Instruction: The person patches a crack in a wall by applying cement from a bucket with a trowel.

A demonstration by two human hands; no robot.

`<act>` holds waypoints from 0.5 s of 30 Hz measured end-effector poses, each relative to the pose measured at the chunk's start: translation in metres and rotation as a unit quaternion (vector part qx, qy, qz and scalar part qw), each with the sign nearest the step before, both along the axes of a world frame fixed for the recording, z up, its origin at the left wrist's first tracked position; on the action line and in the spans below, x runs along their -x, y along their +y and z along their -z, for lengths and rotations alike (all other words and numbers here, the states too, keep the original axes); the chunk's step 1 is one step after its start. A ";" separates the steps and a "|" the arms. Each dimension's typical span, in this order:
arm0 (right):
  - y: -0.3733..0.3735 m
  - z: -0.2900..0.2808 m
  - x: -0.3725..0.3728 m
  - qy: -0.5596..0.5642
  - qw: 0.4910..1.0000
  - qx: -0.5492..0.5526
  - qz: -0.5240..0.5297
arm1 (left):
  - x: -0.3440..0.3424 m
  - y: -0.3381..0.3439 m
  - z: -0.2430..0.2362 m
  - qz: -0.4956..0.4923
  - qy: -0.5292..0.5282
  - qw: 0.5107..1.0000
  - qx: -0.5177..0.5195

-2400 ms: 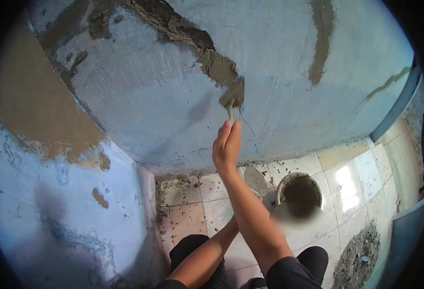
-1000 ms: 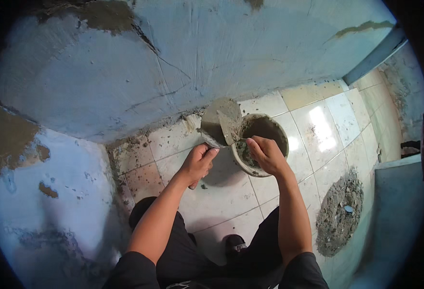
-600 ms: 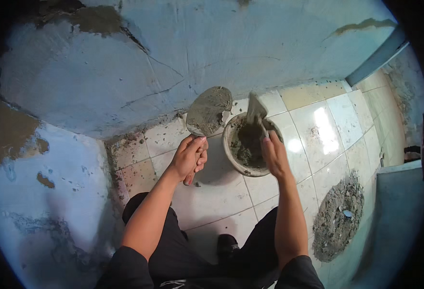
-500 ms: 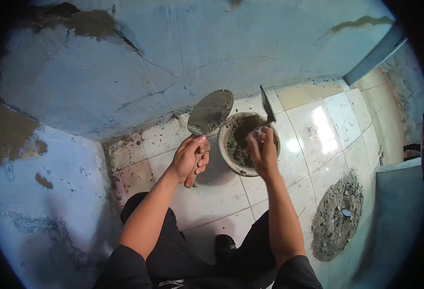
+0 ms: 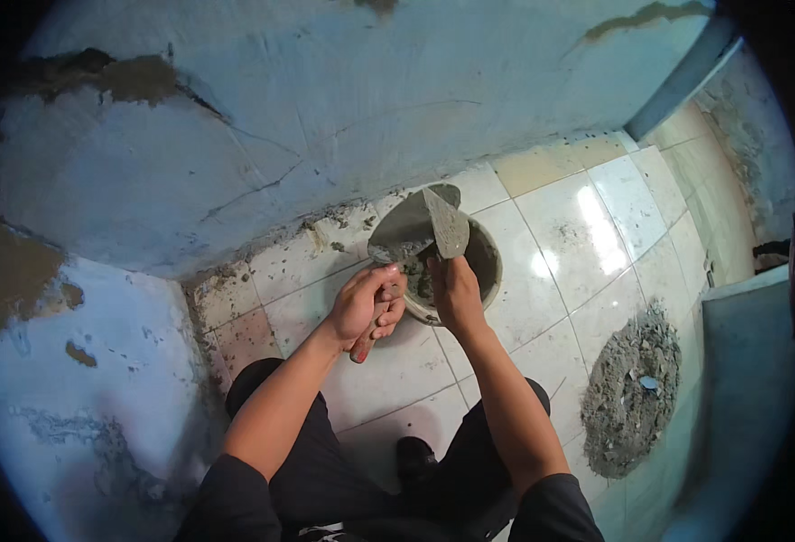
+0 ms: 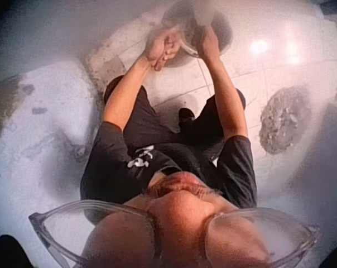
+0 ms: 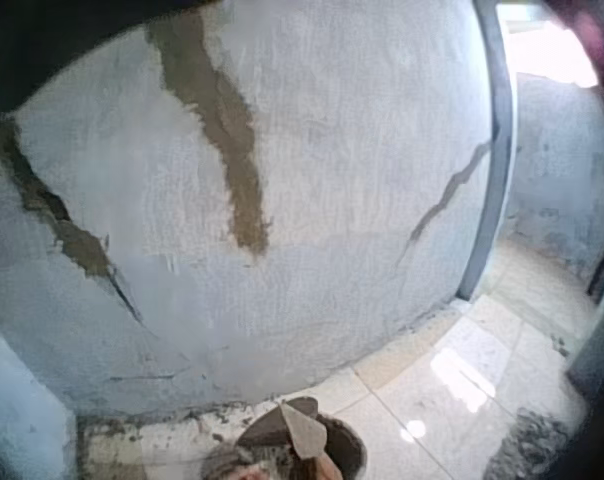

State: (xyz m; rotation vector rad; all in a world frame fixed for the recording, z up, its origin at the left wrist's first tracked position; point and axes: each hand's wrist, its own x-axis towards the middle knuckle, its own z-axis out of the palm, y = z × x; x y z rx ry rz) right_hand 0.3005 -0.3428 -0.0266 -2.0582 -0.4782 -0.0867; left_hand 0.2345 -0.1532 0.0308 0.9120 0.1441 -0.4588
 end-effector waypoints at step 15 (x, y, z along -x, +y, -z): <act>-0.047 -0.036 -0.024 0.218 0.916 -0.338 -0.006 | -0.006 0.013 -0.005 -0.054 -0.065 0.994 -0.069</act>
